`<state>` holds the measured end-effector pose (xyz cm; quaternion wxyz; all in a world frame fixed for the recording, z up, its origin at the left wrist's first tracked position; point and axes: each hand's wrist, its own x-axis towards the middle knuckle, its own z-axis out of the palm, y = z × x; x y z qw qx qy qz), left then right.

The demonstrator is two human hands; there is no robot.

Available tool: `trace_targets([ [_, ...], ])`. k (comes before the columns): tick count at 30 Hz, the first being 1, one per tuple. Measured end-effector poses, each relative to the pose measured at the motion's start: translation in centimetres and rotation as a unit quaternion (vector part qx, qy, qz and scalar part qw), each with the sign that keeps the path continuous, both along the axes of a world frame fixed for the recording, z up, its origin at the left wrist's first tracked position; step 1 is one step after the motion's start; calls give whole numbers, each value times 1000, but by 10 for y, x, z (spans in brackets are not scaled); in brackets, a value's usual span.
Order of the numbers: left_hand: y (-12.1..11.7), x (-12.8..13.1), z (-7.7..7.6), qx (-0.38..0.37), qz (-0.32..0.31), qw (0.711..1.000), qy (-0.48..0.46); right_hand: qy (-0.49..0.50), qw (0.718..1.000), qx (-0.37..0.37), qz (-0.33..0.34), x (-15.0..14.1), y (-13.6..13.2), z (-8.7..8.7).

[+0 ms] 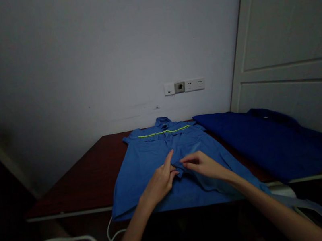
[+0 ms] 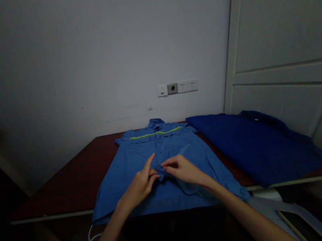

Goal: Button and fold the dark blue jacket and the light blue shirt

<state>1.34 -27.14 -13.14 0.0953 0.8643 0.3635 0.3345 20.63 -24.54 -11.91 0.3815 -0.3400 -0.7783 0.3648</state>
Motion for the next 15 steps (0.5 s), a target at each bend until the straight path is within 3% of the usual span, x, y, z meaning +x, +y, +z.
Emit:
trace_targets([
  [6, 2, 0, -5, 34, 15, 999, 23, -15, 998, -33, 50, 3, 10, 2],
  [12, 7, -4, -16, 153, 34, 984, 79, 11, 987, -113, 111, 5, 12, 12],
  [15, 8, -5, -19, 199, 31, 976, 87, -6, 988, -107, 109, 4, 14, 11],
])
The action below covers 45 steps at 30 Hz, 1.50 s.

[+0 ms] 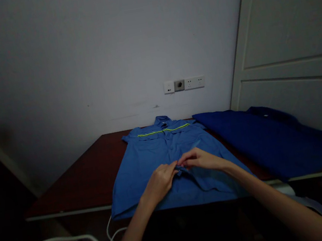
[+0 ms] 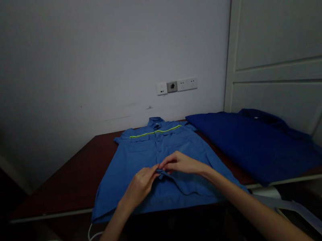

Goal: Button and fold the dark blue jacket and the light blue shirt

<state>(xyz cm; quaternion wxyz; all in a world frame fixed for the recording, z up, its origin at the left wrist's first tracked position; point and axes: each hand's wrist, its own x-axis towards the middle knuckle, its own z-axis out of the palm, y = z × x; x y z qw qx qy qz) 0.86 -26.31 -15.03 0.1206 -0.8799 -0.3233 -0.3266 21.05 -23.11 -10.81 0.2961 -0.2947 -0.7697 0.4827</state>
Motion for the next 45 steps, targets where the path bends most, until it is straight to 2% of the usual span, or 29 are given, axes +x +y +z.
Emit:
trace_targets([
  [4, 1, -1, -1, 25, 3, 1000, 5, -6, 998, 52, -36, -5, 4, -7],
  [12, 3, -3, -6, 75, 14, 997, 18, -23, 997, 53, -55, -11, 9, -15],
  [19, 3, -2, -7, 114, 10, 993, 13, -33, 996, 59, -65, -13, 3, -11],
  [25, 2, -2, -6, 131, 10, 991, 7, -55, 989, 107, -90, -16, -7, 0],
  [29, 2, -4, -7, 149, 15, 989, 12, -80, 986, 126, -81, -16, -10, 3],
  [34, 3, -4, -8, 150, 18, 988, 14, -96, 974, 192, -74, -14, -10, 4],
  [38, 1, -3, -3, 125, 15, 992, 29, -162, 949, 266, -52, -12, -10, 10],
  [41, -5, -4, 4, 59, 18, 998, 26, -244, 906, 343, -47, -11, -15, 16],
  [45, -16, -5, 14, -52, 1, 998, -36, -333, 848, 411, -19, -14, -23, 24],
])
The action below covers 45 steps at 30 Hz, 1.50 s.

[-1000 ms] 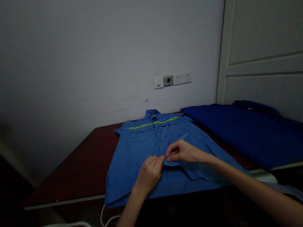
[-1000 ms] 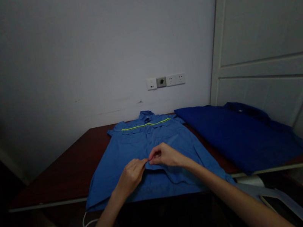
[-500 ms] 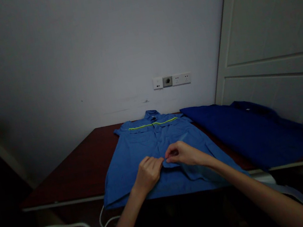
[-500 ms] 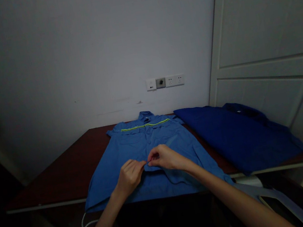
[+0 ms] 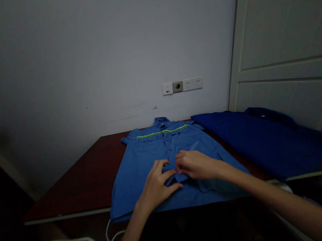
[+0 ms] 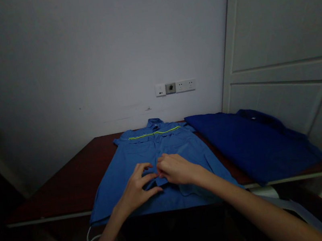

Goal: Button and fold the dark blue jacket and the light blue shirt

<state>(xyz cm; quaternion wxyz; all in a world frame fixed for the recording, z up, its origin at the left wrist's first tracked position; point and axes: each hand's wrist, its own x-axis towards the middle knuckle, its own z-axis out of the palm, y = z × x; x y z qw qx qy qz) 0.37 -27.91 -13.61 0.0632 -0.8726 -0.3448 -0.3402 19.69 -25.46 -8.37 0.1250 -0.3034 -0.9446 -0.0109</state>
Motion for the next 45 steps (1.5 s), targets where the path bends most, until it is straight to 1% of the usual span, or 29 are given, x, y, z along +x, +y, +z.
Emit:
trace_targets([
  [4, 3, 5, 2, -88, -11, 995, -48, -64, 996, 52, 15, -6, -5, 5],
  [7, 12, 11, -1, -130, 3, 990, -56, -74, 994, 80, 9, -9, -4, 8],
  [9, 18, 14, -2, -144, 16, 987, -62, -65, 995, 82, -3, -9, 0, 7],
  [13, 20, 16, 3, -149, 46, 985, -68, -11, 998, 54, -18, -5, 9, 2],
  [16, 19, 16, 8, -154, 56, 984, -70, 39, 998, 34, -17, -2, 14, -2],
  [19, 20, 14, 9, -155, 54, 984, -72, 103, 995, -8, 15, 4, 18, -2],
  [21, 22, 14, 9, -152, 54, 984, -71, 165, 985, -40, 43, 7, 20, 1],
  [23, 23, 14, 8, -153, 54, 984, -70, 200, 976, -58, 66, 10, 20, 4],
  [24, 24, 14, 8, -155, 54, 984, -68, 197, 976, -60, 75, 10, 20, 5],
  [26, 25, 15, 9, -161, 57, 983, -65, 161, 982, -53, 83, 9, 19, 4],
  [30, 28, 15, 11, -170, 60, 982, -51, 97, 992, -30, 70, 2, 18, -1],
  [34, 31, 14, 11, -169, 58, 983, -33, 71, 996, -20, 59, -2, 18, -4],
  [38, 34, 13, 9, -167, 65, 983, -29, 50, 997, -12, 50, -3, 18, -1],
  [42, 34, 14, 8, -150, 75, 986, -25, 44, 997, -27, 49, -3, 20, 3],
  [45, 32, 17, 8, -138, 75, 987, -19, 50, 996, -40, 54, -1, 24, 2],
])
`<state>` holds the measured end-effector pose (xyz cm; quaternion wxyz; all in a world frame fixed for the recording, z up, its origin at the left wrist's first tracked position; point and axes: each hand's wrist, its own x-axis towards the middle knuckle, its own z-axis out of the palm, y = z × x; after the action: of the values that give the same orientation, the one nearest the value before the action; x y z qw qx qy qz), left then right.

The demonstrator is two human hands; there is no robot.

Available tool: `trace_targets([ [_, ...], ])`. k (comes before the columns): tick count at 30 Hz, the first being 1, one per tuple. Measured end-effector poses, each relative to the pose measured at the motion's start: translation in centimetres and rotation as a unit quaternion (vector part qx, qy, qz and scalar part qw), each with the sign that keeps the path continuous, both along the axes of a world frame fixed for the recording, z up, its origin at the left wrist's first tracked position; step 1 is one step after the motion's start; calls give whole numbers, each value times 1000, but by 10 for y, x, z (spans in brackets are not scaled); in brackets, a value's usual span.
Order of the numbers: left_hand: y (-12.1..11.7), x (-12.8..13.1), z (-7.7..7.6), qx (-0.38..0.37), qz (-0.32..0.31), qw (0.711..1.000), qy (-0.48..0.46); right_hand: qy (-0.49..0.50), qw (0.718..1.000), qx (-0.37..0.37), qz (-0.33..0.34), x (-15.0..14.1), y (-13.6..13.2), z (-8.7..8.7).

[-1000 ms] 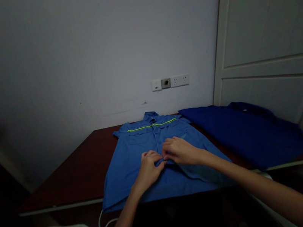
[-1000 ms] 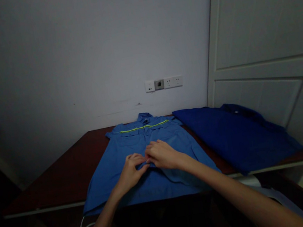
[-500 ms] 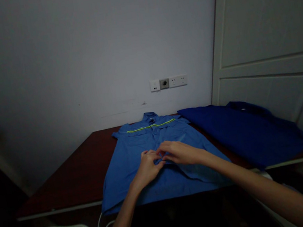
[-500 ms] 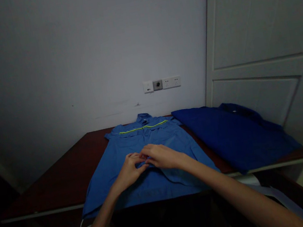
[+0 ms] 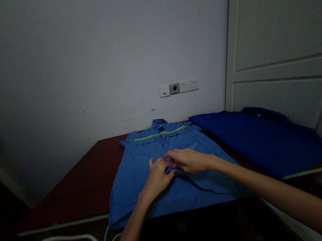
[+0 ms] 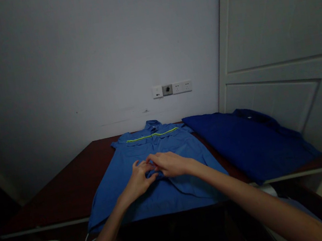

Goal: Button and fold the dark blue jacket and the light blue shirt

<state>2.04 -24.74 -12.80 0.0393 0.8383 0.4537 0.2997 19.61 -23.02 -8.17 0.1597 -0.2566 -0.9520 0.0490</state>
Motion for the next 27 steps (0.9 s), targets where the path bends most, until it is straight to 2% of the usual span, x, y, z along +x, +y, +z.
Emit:
trace_targets([
  [8, -1, 5, -2, -4, -14, 1000, 21, 18, 997, -68, 13, 4, 12, -6],
  [16, -3, 2, -6, 36, -23, 998, 49, 65, 978, -194, 36, -3, 30, -12],
  [19, -4, 1, -6, 48, -20, 996, 66, 83, 959, -272, 21, -5, 34, -14],
  [23, -7, 1, -5, 66, -24, 994, 83, 109, 909, -402, -8, -5, 41, -19],
  [27, -9, -1, -4, 56, -32, 997, 49, 133, 878, -458, -49, -3, 45, -22],
])
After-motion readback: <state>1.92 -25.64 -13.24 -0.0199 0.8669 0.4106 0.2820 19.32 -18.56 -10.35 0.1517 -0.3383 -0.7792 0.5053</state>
